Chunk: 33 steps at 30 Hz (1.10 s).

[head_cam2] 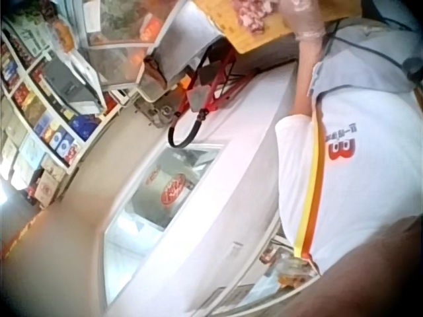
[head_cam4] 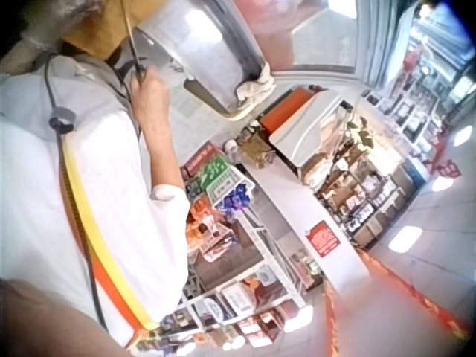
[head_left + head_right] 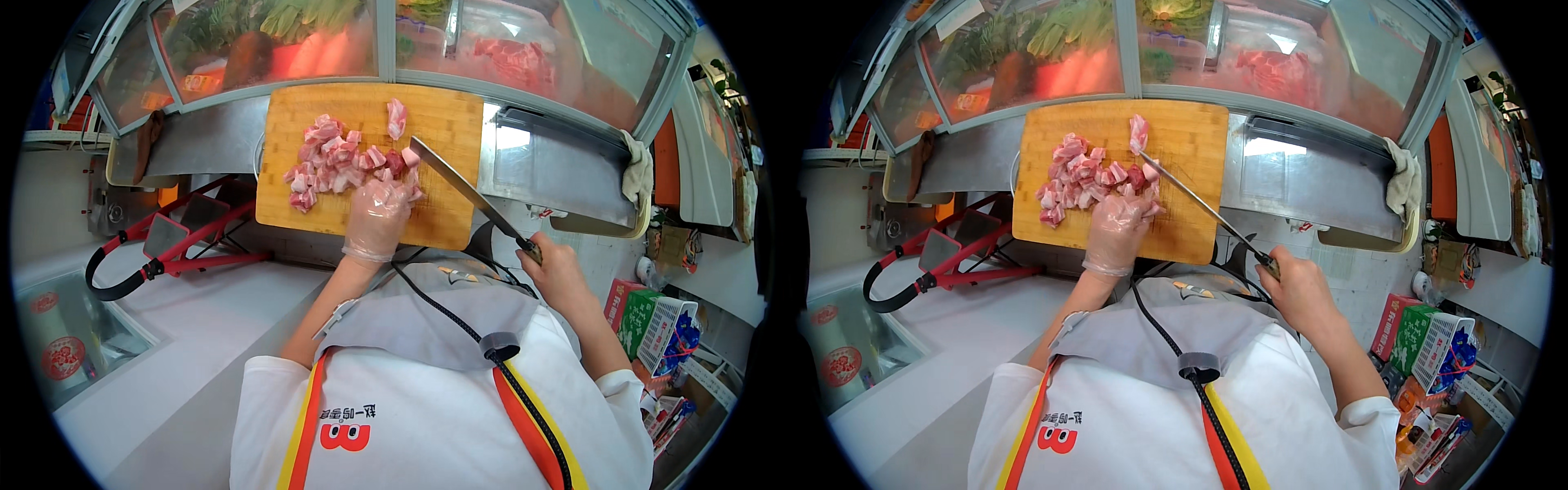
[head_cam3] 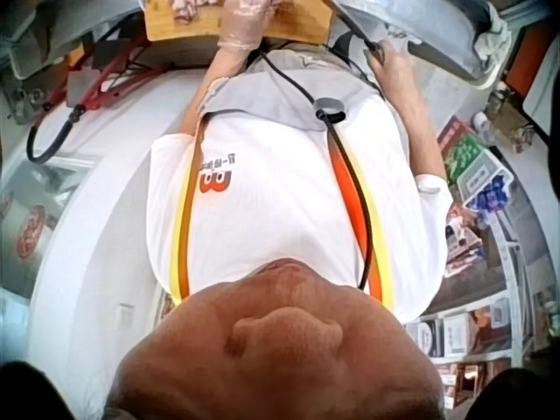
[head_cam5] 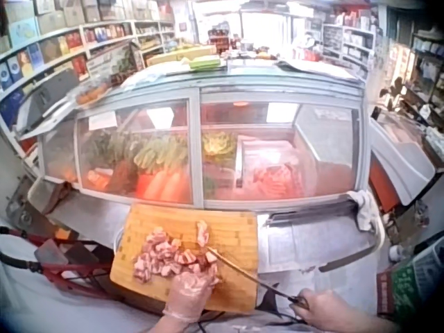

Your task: The person chops raw meat into small pieces on a wooden cutting board using a cleaver. They then transfer the chopped meat into a glass bowl, rinse it under running water, and place the bowl on a counter.

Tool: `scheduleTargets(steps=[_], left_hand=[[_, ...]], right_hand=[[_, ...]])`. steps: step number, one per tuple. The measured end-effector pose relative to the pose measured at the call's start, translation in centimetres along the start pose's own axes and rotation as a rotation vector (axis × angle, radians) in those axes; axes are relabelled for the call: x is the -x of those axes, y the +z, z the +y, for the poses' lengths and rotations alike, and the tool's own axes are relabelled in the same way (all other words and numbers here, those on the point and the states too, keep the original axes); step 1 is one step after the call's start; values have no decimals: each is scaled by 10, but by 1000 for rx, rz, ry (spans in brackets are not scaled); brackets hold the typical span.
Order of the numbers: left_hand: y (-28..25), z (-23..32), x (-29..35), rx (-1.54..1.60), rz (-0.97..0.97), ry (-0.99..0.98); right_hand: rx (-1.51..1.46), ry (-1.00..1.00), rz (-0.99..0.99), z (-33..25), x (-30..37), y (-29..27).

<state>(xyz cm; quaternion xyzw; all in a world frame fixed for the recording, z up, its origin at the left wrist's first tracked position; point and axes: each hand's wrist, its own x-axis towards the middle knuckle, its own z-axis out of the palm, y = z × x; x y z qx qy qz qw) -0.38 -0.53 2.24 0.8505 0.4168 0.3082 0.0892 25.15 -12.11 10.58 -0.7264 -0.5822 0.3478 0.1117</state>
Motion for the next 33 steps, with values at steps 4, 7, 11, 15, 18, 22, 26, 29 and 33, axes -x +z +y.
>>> scheduleTargets(steps=[4, 7, 11, 15, 18, 22, 26, 29, 33], left_hand=[[6, -1, 8, 20, 49, 26], [8, -3, 9, 26, 15, 15], [12, -8, 16, 36, -1, 6], [16, -9, 22, 37, 40, -22], [15, -9, 20, 52, 54, -25], [13, -8, 18, 64, 45, -32], [14, -10, 18, 74, 13, -14], [13, -12, 23, 66, -24, -23], [-1, -13, 27, 42, -77, -55]], right_hand=[[66, -29, -23, -5, -6, 0], [138, -42, -52, -9, -15, -1], [193, -44, -11, -1, -27, 1], [165, -9, 24, 4, -28, -5], [148, 15, -24, -8, -19, -11], [159, 32, -62, -10, -15, -6], [201, 42, -44, -7, -21, 0], [174, 42, -30, -2, -26, 3], [162, 34, -5, 1, -31, 7]])
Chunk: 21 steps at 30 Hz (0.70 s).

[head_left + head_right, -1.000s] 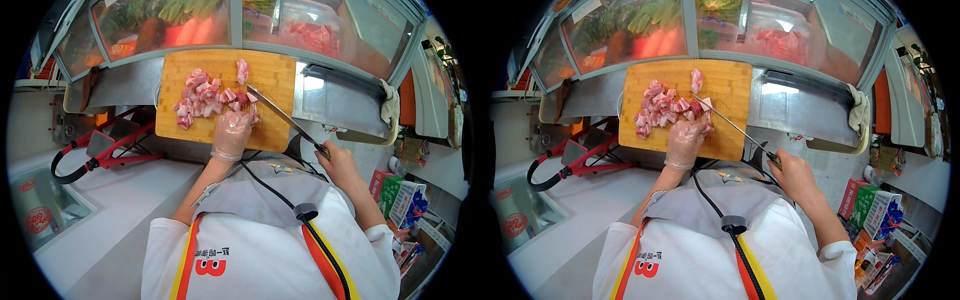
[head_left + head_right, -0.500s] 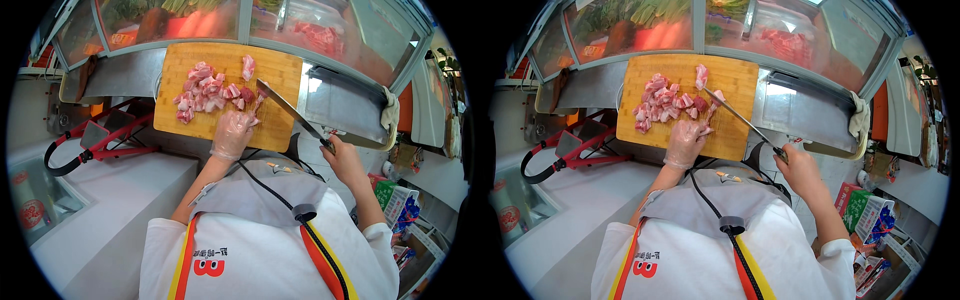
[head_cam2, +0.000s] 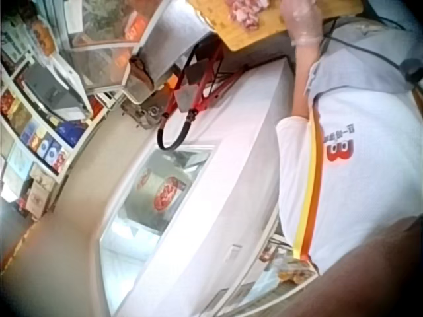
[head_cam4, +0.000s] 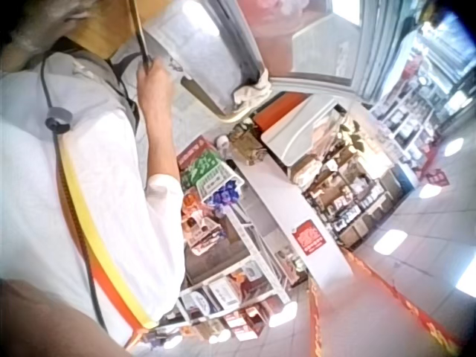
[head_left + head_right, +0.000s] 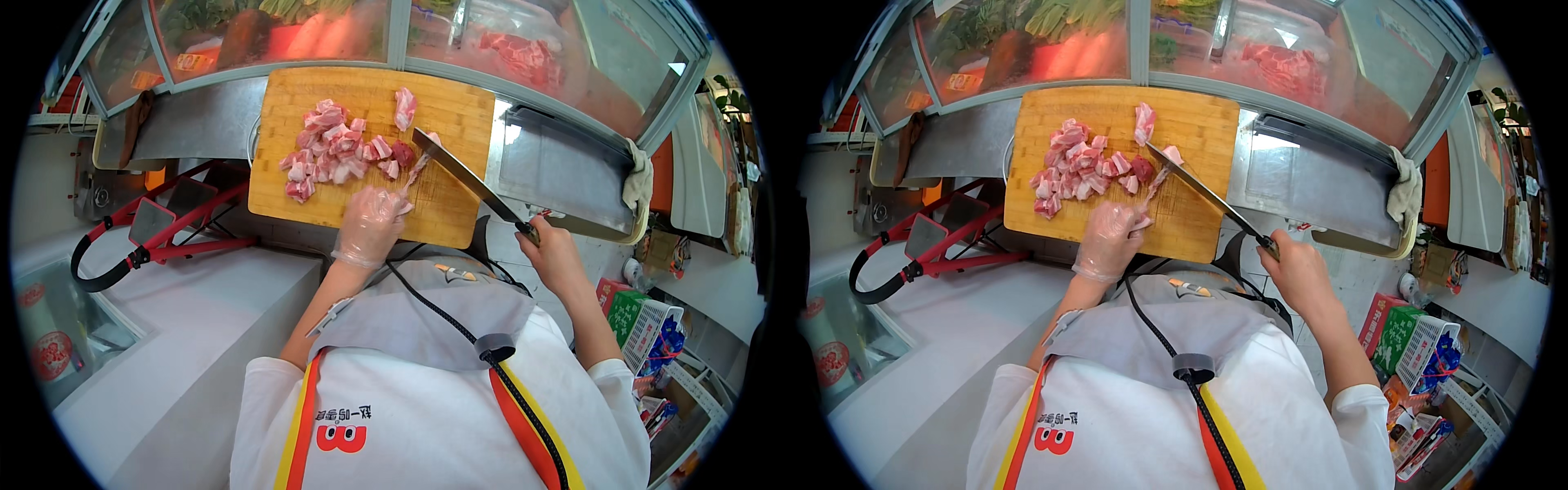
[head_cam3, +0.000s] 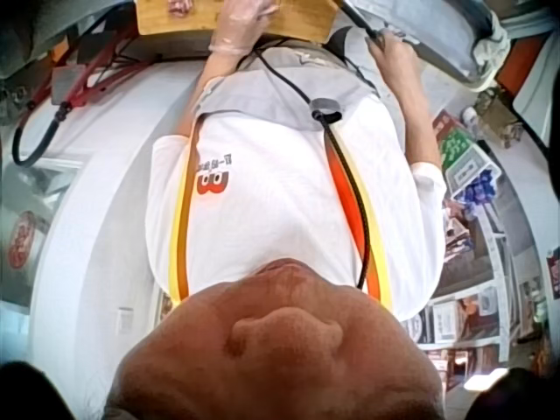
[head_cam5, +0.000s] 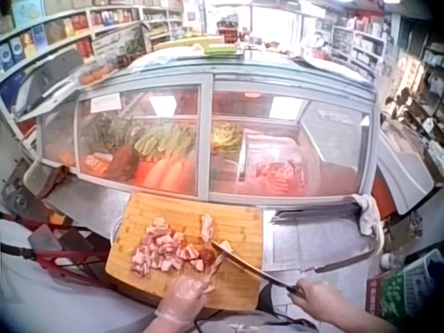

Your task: The person chops raw meat into small pieces on a wooden cutting board using a cleaver. They then transfer the chopped meat into a glass bowl, rinse it under running water, and place the bowl on a counter.

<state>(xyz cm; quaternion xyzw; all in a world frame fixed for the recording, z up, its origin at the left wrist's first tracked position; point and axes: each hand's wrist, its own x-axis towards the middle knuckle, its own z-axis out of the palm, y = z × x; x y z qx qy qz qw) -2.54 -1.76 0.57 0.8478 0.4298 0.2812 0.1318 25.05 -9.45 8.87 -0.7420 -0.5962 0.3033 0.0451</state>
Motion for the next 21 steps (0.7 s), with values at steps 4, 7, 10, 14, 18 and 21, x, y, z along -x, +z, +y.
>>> scheduleTargets(steps=[4, 7, 10, 14, 18, 21], left_hand=[[-8, -10, 4, 7, -10, 5], [-16, -16, -3, 247, -34, -32], [-52, -8, -22, 111, 51, -31], [-53, -11, -42, -14, 157, -50], [-2, 4, -60, -86, 55, -78], [21, 0, -60, -187, 30, -18]], right_hand=[[-63, 25, -30, -3, -2, -4], [-120, 52, -85, -11, 0, -11], [-195, 50, -57, -9, 6, -12], [-223, 46, -11, -11, 12, -14], [-190, -12, -5, -8, 14, -7], [-154, -8, -24, -4, 15, -1]])
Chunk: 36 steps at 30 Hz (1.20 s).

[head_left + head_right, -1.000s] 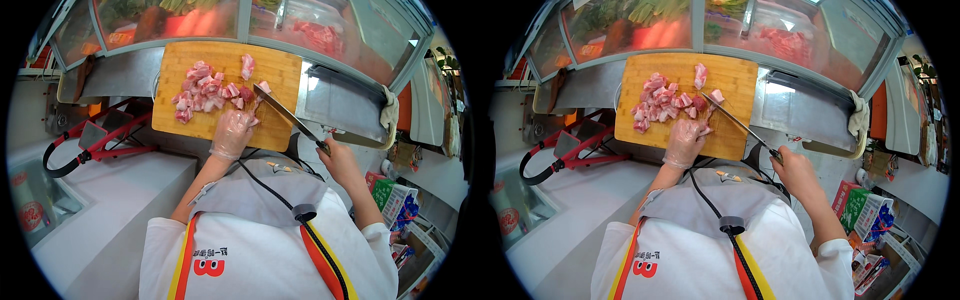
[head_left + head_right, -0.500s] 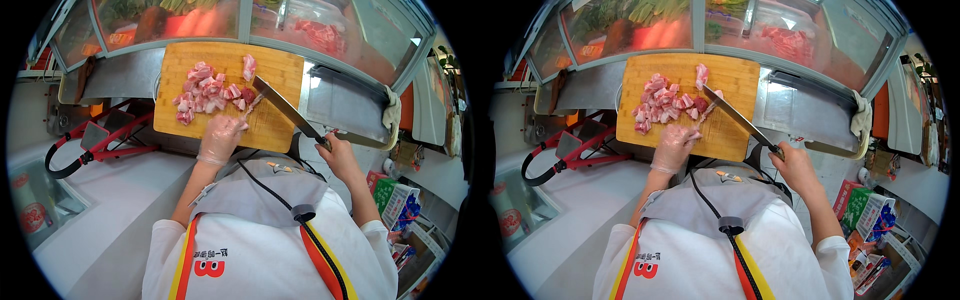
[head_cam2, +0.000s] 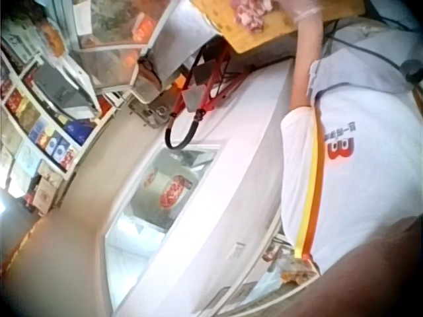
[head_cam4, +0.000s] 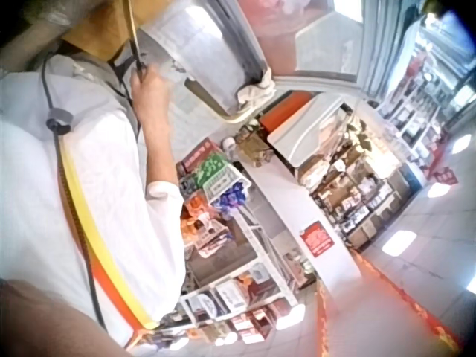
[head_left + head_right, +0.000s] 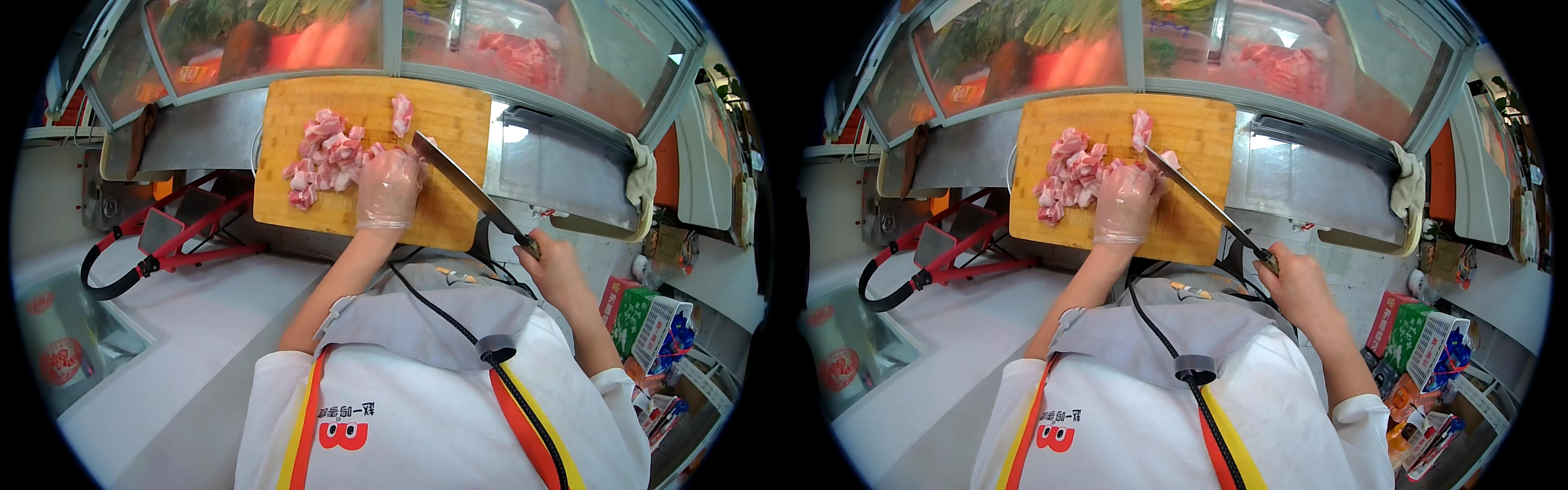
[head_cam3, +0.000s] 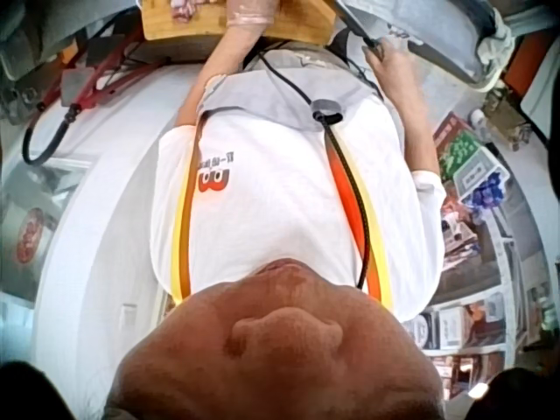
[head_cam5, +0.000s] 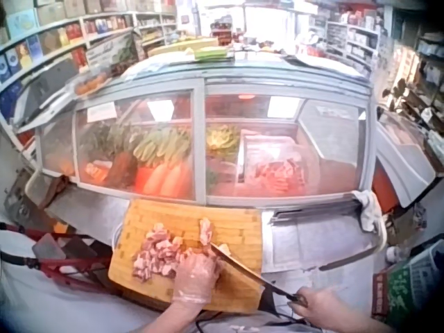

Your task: The person chops raw meat into small pieces on a wooden cutting board using a cleaver. They then transfer the chopped meat into a glass bowl, rinse it under running water, and place the bowl on a counter.

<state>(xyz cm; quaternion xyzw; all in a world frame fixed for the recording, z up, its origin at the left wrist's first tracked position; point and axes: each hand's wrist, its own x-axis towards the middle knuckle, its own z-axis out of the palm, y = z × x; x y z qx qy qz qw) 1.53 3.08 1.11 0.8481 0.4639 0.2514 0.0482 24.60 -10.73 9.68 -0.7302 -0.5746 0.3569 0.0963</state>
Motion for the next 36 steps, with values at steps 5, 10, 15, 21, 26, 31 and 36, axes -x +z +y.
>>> scheduleTargets(steps=[5, 10, 15, 21, 26, 31, 36], left_hand=[[-2, 9, -1, -58, -96, -30], [1, 7, 1, -81, -142, -20], [-1, 6, 0, -33, -154, 3], [-7, 2, 3, -68, -180, 11], [-6, 0, 6, -85, -204, 58], [-9, -4, 11, -126, -182, 46], [-19, -6, 18, 39, -161, 34]], right_hand=[[73, 38, 11, 6, 0, 8], [131, 21, 36, -2, -6, 7], [201, -13, 23, -13, -24, 7], [228, 34, -26, 0, -19, -2], [265, -20, -17, -10, -35, 2], [268, 11, -11, 5, -23, -8], [301, -2, -31, -9, -35, -11]])
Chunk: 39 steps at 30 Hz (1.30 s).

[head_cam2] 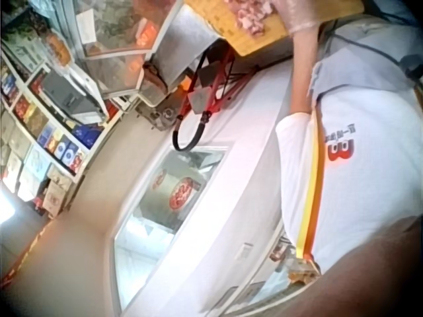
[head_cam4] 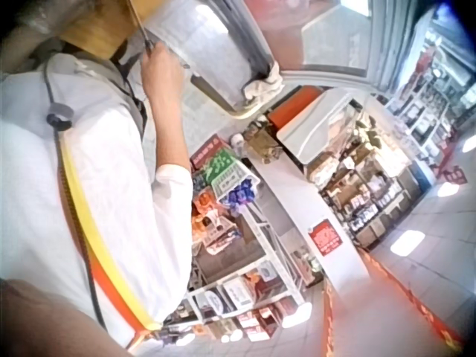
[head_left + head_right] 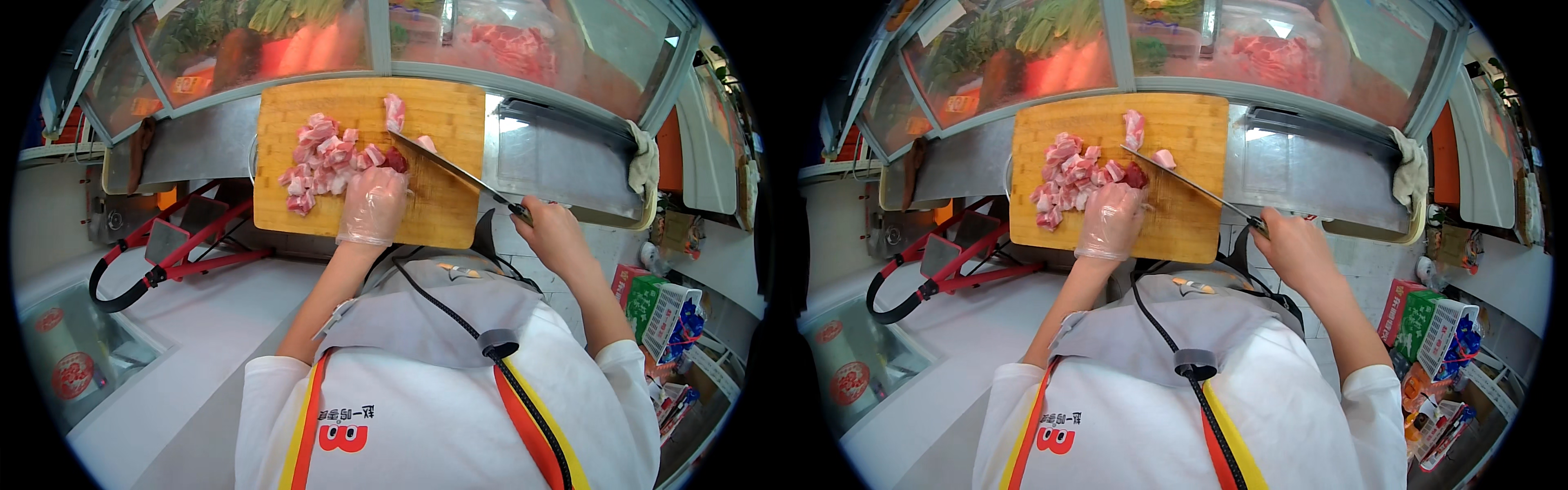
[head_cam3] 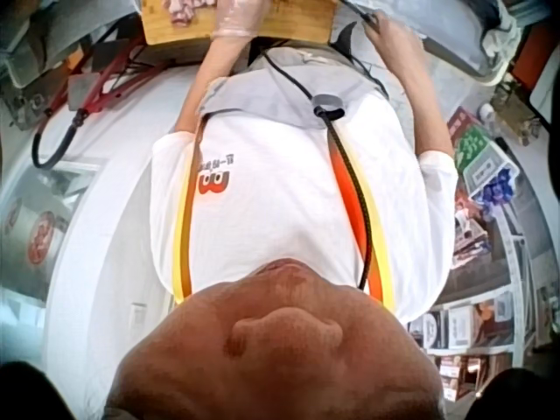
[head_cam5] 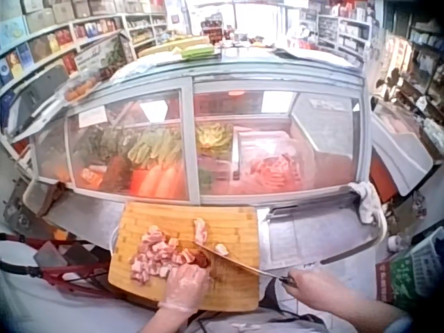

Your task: The person chops raw meat into small pieces on a wooden cutting board using a cleaver. They then transfer the chopped meat into a glass bowl, rinse it under running water, and place the bowl on a counter.

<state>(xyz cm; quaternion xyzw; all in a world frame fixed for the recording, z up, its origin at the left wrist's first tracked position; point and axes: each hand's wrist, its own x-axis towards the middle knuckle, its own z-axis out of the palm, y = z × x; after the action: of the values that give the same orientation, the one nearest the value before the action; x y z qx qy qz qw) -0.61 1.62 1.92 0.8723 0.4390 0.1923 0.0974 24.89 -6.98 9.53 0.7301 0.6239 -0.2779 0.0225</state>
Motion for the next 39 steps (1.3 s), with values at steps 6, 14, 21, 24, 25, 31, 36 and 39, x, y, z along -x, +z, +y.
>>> scheduleTargets(steps=[6, 14, 21, 24, 25, 31, 36, 39], left_hand=[[-22, -3, -17, 596, 57, -195], [-27, 1, -8, 845, 44, -440], [5, 8, 46, 542, 131, -412], [8, 11, 48, 478, 235, -278], [9, 11, 47, 460, 279, -220], [6, 10, 40, 560, 240, -26], [19, 6, 48, 462, 217, -31], [26, 10, 56, 440, 205, -82]], right_hand=[[-171, -23, -16, -4, 5, -6], [-312, 3, 61, -2, 21, -4], [-367, 53, -80, 6, 39, -10], [-309, -16, -109, 9, 42, -11], [-277, -45, -103, 11, 41, -10], [-100, -147, -77, 19, 30, -15], [-23, -145, -105, 8, 24, -22], [2, -125, -82, 6, 18, -6]])
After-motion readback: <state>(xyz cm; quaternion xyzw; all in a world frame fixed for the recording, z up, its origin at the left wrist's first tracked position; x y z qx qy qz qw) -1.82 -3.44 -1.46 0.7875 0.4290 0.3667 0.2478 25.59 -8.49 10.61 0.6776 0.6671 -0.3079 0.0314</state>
